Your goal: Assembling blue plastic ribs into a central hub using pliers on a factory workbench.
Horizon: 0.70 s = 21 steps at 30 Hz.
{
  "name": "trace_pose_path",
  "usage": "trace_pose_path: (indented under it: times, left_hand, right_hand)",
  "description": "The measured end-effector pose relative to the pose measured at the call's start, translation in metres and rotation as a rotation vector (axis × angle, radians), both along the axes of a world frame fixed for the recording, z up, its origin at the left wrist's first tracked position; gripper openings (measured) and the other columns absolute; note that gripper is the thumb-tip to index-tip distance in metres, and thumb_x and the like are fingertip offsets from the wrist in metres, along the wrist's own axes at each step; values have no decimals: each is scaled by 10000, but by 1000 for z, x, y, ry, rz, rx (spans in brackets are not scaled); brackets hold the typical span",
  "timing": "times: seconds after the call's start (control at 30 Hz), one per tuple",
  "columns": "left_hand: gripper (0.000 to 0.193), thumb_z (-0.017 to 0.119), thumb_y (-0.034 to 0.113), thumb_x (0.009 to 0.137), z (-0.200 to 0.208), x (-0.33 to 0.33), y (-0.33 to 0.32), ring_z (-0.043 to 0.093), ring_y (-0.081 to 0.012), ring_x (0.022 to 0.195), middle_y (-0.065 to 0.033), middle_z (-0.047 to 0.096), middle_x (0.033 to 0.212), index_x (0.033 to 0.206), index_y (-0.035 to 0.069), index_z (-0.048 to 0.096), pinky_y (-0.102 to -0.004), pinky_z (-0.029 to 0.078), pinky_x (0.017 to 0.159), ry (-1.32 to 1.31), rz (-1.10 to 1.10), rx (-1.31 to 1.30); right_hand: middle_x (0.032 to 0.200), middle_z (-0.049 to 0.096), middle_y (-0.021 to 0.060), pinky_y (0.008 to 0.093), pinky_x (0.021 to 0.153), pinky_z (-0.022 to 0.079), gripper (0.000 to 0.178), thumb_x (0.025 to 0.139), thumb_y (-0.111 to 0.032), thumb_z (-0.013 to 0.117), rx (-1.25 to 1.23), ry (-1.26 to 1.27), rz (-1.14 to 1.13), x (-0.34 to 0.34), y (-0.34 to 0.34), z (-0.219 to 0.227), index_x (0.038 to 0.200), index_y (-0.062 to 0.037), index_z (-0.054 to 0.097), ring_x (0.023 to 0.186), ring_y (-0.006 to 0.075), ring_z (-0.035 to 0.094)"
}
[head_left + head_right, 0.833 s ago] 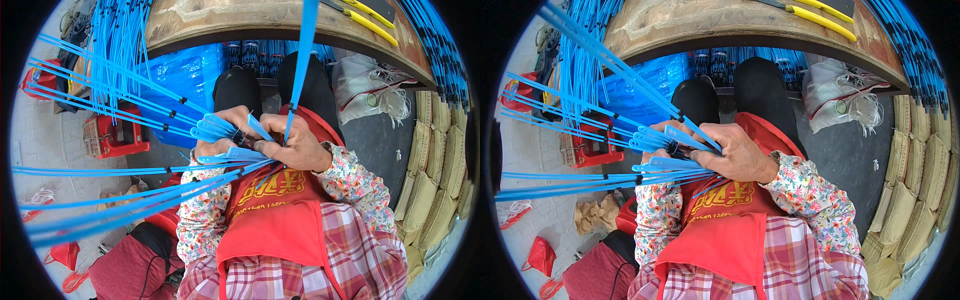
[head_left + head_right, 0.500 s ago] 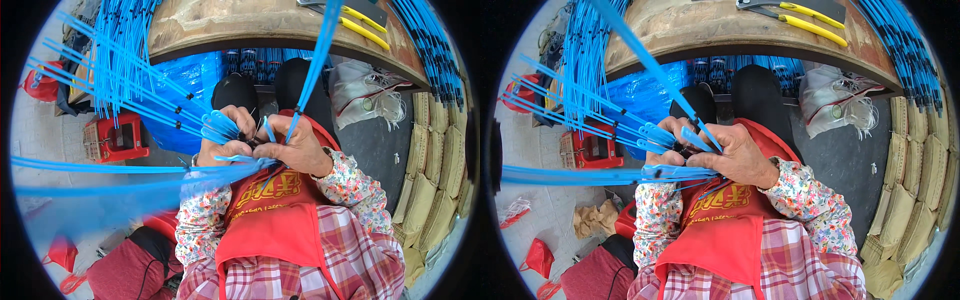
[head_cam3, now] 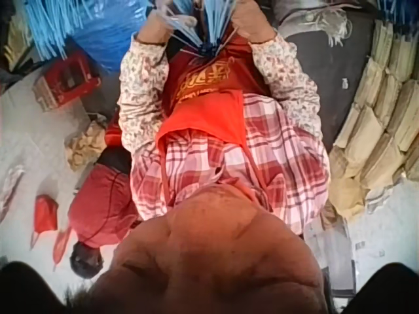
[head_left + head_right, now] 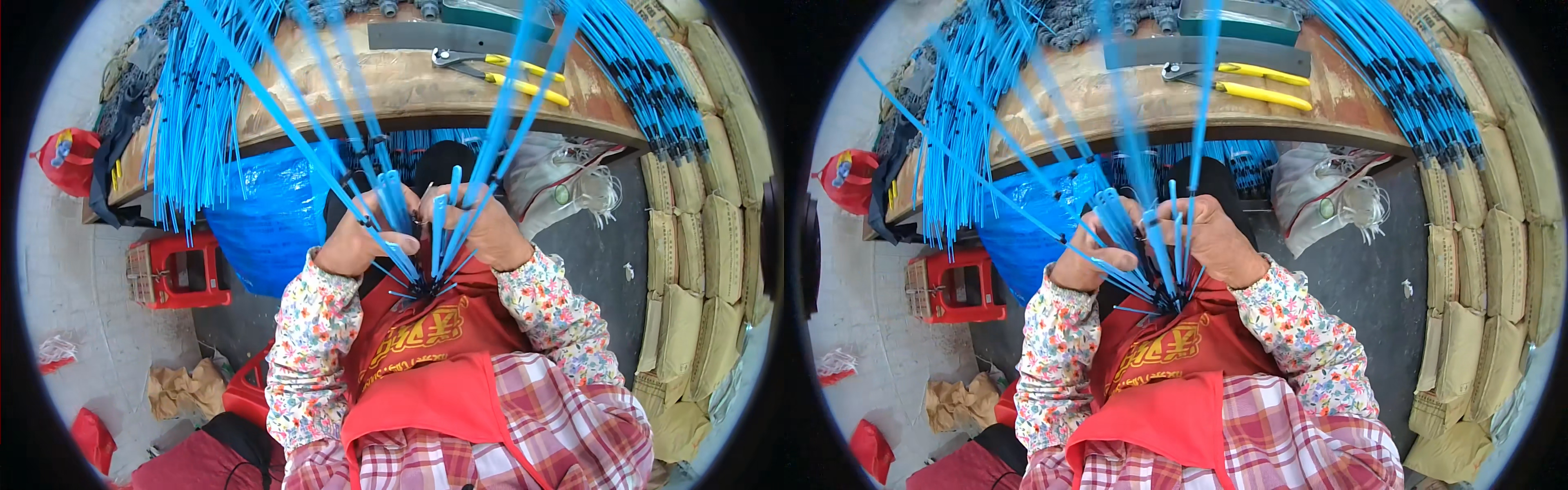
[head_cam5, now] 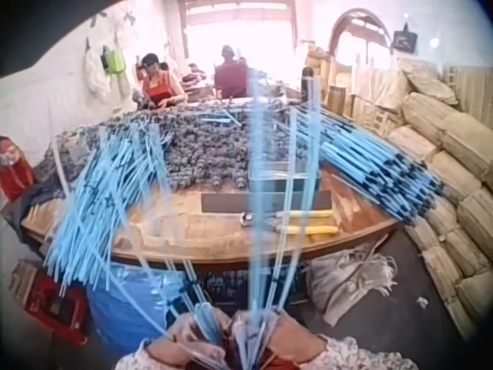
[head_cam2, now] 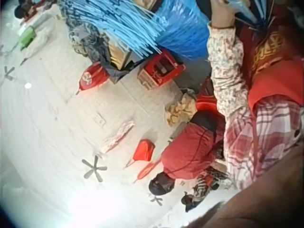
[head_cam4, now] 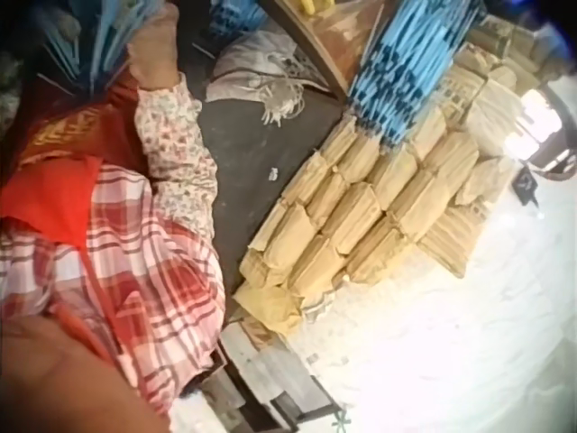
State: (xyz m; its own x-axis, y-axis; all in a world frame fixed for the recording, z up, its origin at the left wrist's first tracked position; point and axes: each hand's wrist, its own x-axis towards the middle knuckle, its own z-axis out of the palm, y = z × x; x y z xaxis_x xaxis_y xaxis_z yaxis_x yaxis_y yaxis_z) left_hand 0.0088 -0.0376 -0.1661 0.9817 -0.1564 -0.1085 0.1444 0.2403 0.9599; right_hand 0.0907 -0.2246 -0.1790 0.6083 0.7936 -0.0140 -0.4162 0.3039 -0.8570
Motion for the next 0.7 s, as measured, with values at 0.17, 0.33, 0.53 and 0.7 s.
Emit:
trace_pose_path:
  times: [0.17, 0.33, 0.53, 0.7]
  left_hand:
    - [542, 743, 122, 683, 7, -3, -2, 572, -144, 944, -51, 602, 1000, 1185, -2, 580, -281, 442, 844, -40, -123, -339]
    - [353, 631, -29, 705, 17, -19, -22, 592, -151, 888, -59, 605, 916, 1058, -4, 634, -274, 462, 794, -226, -3, 43]
    - [199, 606, -61, 718, 17, -28, -47, 616, -164, 762, -101, 615, 853, 910, -21, 637, -290, 486, 682, -301, 257, 224]
    - [187, 618, -94, 729, 14, -30, -51, 633, -206, 764, -119, 622, 868, 903, -26, 626, -301, 498, 679, -371, 327, 291]
  right_hand:
    - [793, 599, 43, 262, 671, 462, 248, 849, -233, 703, 152, -244, 39, 11, -9, 1, 820, 5, 639, 728, 134, 580]
    - [761, 560, 91, 342, 653, 424, 286, 840, -255, 678, 126, -123, 159, 11, -17, -1, 699, -31, 572, 746, 182, 516]
    - [679, 528, 91, 369, 618, 352, 473, 825, -400, 688, 178, -140, 345, 19, -10, 0, 570, -23, 562, 667, 213, 463]
    - [684, 537, 89, 360, 603, 342, 409, 818, -356, 699, 146, -189, 343, 17, -11, 1, 611, -15, 609, 669, 203, 451]
